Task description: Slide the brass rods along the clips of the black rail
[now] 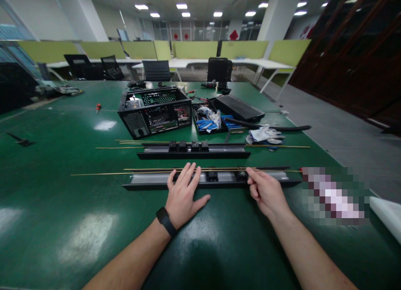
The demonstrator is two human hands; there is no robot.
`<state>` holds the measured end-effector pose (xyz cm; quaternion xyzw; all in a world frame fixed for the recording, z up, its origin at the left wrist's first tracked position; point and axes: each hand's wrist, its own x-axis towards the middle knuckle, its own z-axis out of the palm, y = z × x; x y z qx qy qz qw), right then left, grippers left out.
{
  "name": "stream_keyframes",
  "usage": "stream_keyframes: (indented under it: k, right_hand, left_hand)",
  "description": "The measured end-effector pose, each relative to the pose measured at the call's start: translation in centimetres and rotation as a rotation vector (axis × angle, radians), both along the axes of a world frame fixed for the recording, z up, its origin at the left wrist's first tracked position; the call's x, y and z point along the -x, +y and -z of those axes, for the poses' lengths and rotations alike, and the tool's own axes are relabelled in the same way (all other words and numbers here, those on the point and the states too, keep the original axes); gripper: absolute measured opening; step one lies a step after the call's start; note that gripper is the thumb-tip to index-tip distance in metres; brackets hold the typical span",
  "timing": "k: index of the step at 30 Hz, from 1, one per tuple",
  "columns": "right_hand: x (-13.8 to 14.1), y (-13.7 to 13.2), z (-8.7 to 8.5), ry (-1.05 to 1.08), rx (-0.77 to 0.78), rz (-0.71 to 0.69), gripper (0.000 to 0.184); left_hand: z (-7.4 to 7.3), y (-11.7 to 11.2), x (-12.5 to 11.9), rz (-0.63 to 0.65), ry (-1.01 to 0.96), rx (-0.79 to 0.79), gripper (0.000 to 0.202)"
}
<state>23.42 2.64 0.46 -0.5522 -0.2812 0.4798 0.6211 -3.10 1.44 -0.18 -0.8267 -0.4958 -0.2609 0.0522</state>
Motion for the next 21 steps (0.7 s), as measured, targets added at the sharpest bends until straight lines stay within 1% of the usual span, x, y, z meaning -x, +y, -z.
stream_keyframes:
  k: [8,14,21]
  right_hand:
    - [-0.09,0.09,0.16,0.061,-0.001,0.037,0.038]
    - [0.2,-0.05,-0.27,0.061,-0.008,0.048,0.037]
    - [0.12,-0.03,-0.1,-0.005,0.001,-0.005,0.038]
  left_hand:
    - [-0.12,-0.03,-0.04,-0.004,-0.004,0.001,0.07]
    - [-0.08,-0.04,0.01,0.0,0.0,0.013,0.07]
    - [-0.08,-0.1,-0.04,0.005,-0.004,0.017,0.07]
